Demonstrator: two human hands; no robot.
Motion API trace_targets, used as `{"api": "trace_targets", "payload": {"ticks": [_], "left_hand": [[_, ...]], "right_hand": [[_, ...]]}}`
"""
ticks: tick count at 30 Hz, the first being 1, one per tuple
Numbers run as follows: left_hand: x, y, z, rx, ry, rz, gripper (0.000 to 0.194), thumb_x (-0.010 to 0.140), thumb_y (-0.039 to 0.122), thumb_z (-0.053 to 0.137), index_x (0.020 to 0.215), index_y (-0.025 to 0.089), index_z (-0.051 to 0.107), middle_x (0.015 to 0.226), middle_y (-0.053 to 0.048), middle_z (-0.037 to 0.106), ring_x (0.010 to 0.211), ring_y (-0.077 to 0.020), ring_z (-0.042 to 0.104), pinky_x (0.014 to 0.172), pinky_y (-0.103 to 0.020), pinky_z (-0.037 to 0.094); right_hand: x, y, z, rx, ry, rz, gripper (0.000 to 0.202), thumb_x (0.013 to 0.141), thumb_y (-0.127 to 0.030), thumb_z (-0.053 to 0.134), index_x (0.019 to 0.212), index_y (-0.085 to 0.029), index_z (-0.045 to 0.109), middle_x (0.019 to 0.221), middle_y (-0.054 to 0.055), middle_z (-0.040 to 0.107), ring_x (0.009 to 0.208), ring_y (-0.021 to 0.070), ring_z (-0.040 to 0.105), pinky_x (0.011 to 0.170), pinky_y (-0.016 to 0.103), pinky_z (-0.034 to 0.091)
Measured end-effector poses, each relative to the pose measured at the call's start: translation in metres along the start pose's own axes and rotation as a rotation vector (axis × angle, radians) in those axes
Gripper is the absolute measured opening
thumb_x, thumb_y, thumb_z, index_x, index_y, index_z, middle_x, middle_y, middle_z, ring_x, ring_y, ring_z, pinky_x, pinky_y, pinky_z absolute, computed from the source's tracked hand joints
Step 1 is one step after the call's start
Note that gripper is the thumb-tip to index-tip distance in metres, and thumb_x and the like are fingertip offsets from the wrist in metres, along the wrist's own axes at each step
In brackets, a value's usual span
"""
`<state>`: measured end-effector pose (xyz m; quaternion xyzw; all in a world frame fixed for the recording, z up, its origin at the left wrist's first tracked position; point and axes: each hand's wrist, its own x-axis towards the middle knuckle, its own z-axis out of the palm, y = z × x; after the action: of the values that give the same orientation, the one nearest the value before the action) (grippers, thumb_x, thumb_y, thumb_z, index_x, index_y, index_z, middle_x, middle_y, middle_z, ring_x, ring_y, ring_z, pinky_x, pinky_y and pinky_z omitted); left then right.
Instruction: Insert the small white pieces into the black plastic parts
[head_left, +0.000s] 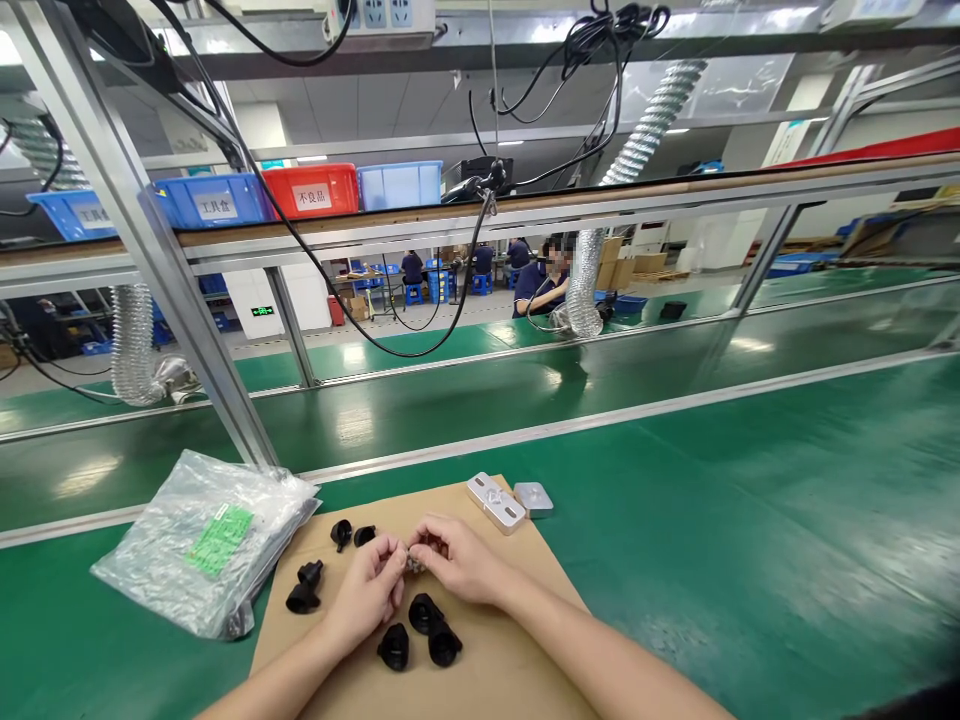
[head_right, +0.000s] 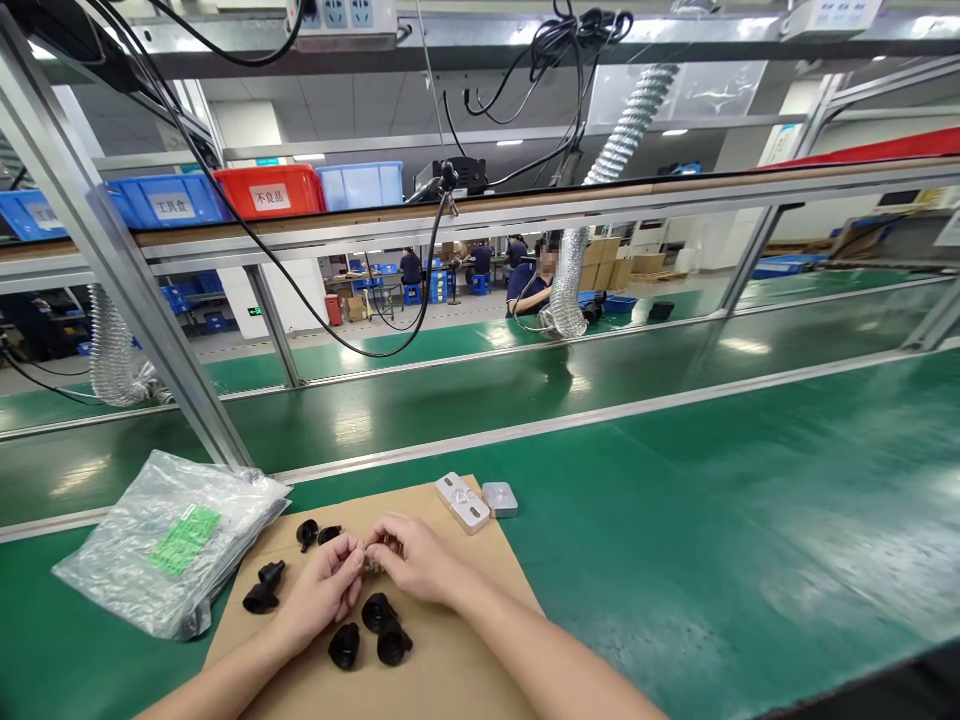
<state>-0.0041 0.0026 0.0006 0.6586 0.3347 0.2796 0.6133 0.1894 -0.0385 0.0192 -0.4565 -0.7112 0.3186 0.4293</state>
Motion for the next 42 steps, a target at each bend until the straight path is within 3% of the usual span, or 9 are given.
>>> {"api": "trace_targets", "payload": {"ticks": [14,18,23,31,42], "left_hand": [[0.001,0.002,-0.001,-0.063,0.024,-0.003,0.051,0.089,0.069,0.06,0.08,0.021,0.046,0.048,0.008,0.047,0.035,-0.0054,0.025,0.037,-0.019,0.014],[0.004,0.001,-0.004,-0.131,0.046,-0.027,0.051,0.089,0.069,0.062,0.077,0.021,0.047,0.047,0.009,0.044,0.037,-0.0053,0.021,0.037,-0.019,0.013],[0.004,0.002,-0.006,-0.139,0.053,-0.047,0.052,0.088,0.068,0.063,0.076,0.019,0.05,0.044,0.008,0.043,0.036,-0.0054,0.02,0.037,-0.019,0.013],[0.002,0.005,-0.001,-0.158,0.081,-0.035,0.05,0.087,0.065,0.066,0.076,0.019,0.052,0.045,0.006,0.049,0.033,-0.005,0.028,0.037,-0.019,0.015],[0.002,0.003,-0.001,-0.189,0.057,0.019,0.045,0.094,0.061,0.06,0.08,0.019,0.05,0.048,0.008,0.046,0.037,-0.005,0.027,0.039,-0.018,0.018]], "right_hand": [[-0.002,-0.006,0.002,-0.21,0.026,-0.148,0.022,0.101,-0.02,0.053,0.107,-0.023,0.074,0.095,0.005,0.07,0.09,0.0192,0.065,0.08,0.029,0.05],[-0.005,-0.013,0.0,-0.226,-0.049,-0.188,0.03,0.1,-0.018,0.051,0.122,-0.025,0.071,0.104,0.005,0.07,0.095,0.0196,0.065,0.086,0.03,0.05],[-0.006,-0.013,-0.003,-0.249,-0.102,-0.179,0.023,0.097,-0.022,0.059,0.114,-0.024,0.073,0.101,0.005,0.068,0.088,0.0183,0.064,0.081,0.028,0.05],[-0.001,-0.013,0.005,-0.2,0.042,-0.145,0.027,0.105,-0.028,0.05,0.102,-0.024,0.076,0.09,0.004,0.067,0.084,0.0171,0.063,0.079,0.028,0.048],[-0.001,-0.001,0.011,-0.052,0.074,-0.153,0.032,0.098,-0.019,0.058,0.125,-0.028,0.073,0.087,0.003,0.064,0.076,0.0165,0.059,0.07,0.028,0.047]]}}
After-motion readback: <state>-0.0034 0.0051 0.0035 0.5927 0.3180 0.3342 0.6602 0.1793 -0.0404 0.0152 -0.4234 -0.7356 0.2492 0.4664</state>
